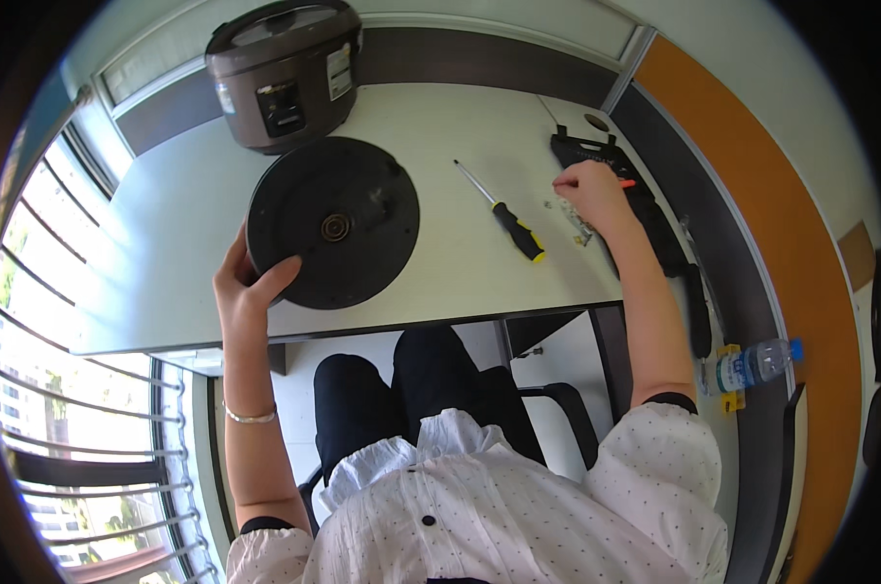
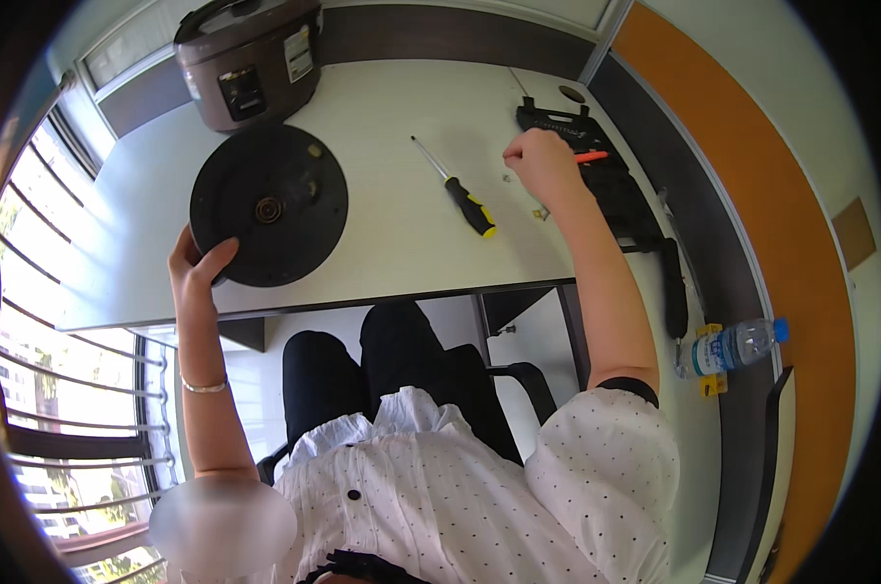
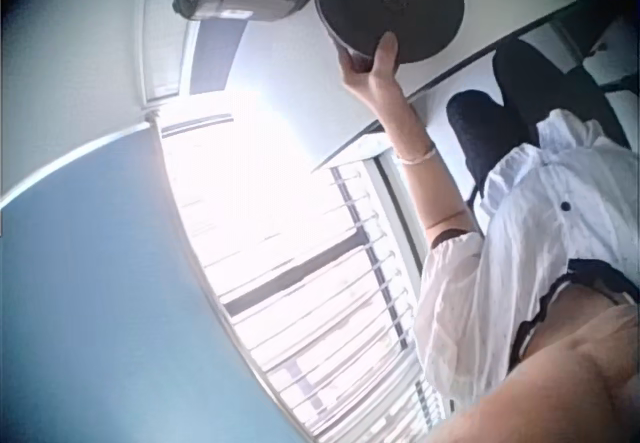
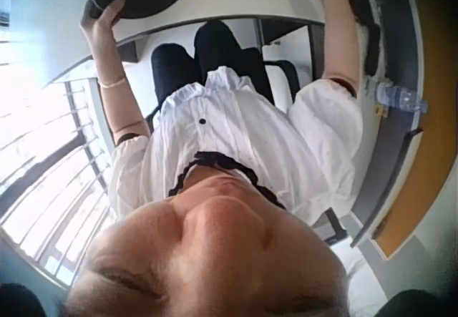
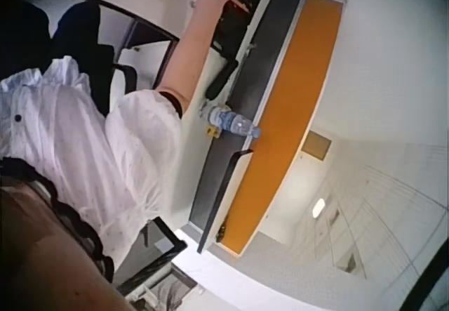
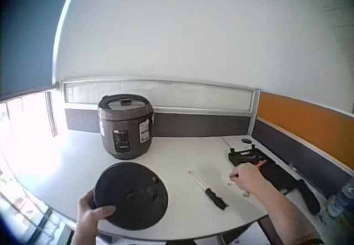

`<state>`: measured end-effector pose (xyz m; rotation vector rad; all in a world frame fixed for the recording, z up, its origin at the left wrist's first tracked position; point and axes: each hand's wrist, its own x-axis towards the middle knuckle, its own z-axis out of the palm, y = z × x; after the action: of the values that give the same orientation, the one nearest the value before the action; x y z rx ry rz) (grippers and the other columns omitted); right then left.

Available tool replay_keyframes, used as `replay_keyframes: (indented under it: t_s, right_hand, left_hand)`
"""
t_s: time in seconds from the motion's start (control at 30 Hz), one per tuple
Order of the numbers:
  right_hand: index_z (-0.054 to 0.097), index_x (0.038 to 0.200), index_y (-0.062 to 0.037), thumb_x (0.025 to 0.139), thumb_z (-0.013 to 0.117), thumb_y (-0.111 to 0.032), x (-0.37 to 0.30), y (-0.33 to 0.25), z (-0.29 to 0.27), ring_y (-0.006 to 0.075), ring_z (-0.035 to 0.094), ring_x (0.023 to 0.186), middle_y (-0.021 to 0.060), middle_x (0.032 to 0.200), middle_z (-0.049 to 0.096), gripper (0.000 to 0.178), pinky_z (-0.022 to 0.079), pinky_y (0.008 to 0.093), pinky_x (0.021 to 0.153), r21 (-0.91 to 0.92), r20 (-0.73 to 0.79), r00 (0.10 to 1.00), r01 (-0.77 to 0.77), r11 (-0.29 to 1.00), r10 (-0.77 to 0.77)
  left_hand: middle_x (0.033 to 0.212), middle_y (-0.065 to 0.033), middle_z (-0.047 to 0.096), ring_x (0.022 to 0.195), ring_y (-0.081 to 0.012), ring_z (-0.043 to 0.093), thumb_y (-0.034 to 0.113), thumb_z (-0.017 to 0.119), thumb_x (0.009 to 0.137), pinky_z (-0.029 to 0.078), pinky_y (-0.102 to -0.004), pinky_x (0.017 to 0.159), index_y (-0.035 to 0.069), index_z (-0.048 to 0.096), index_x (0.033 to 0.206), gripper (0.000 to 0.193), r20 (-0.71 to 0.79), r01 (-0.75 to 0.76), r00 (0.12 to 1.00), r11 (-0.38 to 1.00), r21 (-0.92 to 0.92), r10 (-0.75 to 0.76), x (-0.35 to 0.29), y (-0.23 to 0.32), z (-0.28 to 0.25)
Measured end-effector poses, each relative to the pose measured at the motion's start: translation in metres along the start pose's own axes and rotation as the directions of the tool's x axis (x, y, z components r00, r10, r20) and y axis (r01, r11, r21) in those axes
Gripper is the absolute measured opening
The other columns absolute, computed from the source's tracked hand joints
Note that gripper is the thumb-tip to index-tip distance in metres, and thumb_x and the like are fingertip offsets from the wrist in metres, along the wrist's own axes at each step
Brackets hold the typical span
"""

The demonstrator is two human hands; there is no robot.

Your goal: The person assembles a small electric kettle by inserting screws into the base and tightening them with a screwdriver. The person repeatedly places screws and uses the screwdriver to secure the base to the kettle body.

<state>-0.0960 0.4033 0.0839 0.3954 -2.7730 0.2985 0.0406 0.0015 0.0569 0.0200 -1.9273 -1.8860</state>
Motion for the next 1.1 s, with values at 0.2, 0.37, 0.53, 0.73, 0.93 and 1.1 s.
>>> replay_keyframes:
  t_s: [0.2, 0.37, 0.53, 0.73, 0.93, 1.1]
  right_hand:
    - [0.075, 0.084, -0.0126, 0.075, 0.069, -0.012, 0.003, 0.038, 0.04, 0.0256, 0.065, 0.086, 0.0071, 0.084, 0.07, 0.01, 0.047, 0.0398, 0.082, -0.191, 0.049, 0.994, 0.11, 0.975, -0.102]
    - [0.075, 0.082, -0.0144, 0.075, 0.07, -0.012, 0.016, 0.047, 0.065, 0.0245, 0.062, 0.089, 0.0052, 0.084, 0.069, 0.009, 0.044, 0.0399, 0.085, -0.266, 0.059, 0.99, 0.141, 0.954, -0.13]
    - [0.074, 0.08, -0.0135, 0.075, 0.069, -0.013, 0.017, 0.049, 0.071, 0.0259, 0.063, 0.089, 0.0066, 0.085, 0.069, 0.007, 0.045, 0.0401, 0.083, -0.246, 0.124, 0.992, 0.042, 0.968, -0.011]
    - [0.072, 0.077, -0.0107, 0.073, 0.068, -0.013, 0.013, 0.051, 0.076, 0.028, 0.065, 0.086, 0.0089, 0.084, 0.069, 0.006, 0.049, 0.0404, 0.078, -0.158, 0.079, 0.997, -0.011, 0.987, 0.023]
    - [0.069, 0.074, -0.0054, 0.068, 0.068, -0.012, 0.008, 0.052, 0.073, 0.0305, 0.066, 0.074, 0.0133, 0.076, 0.067, 0.009, 0.053, 0.0407, 0.068, 0.073, -0.061, 0.993, -0.099, 0.992, 0.104]
    - [0.067, 0.075, -0.003, 0.069, 0.069, -0.012, 0.004, 0.023, 0.058, 0.0303, 0.066, 0.075, 0.0145, 0.076, 0.067, 0.012, 0.052, 0.0386, 0.069, 0.301, -0.161, 0.973, -0.112, 0.947, 0.166]
  left_hand:
    - [0.092, -0.012, 0.067, 0.082, -0.0204, 0.064, 0.021, 0.074, 0.059, 0.052, -0.0281, 0.079, -0.006, 0.055, 0.127, 0.076, -0.01, 0.016, 1.0, 0.997, 0.069, -0.015, -0.002, -0.003, -0.002]
    - [0.091, -0.0116, 0.067, 0.08, -0.0199, 0.064, 0.024, 0.074, 0.058, 0.051, -0.0273, 0.078, -0.007, 0.057, 0.125, 0.075, -0.026, 0.009, 1.0, 0.997, 0.082, -0.007, -0.002, -0.001, -0.003]
    - [0.091, -0.0117, 0.067, 0.08, -0.0205, 0.064, 0.026, 0.074, 0.058, 0.051, -0.0281, 0.077, -0.007, 0.059, 0.122, 0.074, -0.032, 0.009, 0.999, 0.995, 0.103, -0.006, -0.003, -0.001, -0.002]
    - [0.091, -0.0127, 0.067, 0.082, -0.0224, 0.064, 0.026, 0.074, 0.057, 0.051, -0.0286, 0.077, -0.006, 0.06, 0.119, 0.071, -0.032, 0.002, 0.999, 0.997, 0.077, 0.0, -0.003, -0.003, -0.003]
    - [0.092, -0.0142, 0.067, 0.084, -0.0245, 0.064, 0.027, 0.076, 0.056, 0.05, -0.0298, 0.08, -0.007, 0.061, 0.117, 0.071, -0.074, 0.018, 0.997, 0.994, 0.111, -0.01, -0.002, -0.005, 0.0]
    - [0.09, -0.0136, 0.066, 0.084, -0.0248, 0.063, 0.028, 0.075, 0.056, 0.047, -0.0298, 0.082, -0.007, 0.063, 0.11, 0.066, -0.105, 0.032, 0.994, 0.991, 0.129, -0.018, -0.003, -0.005, -0.001]
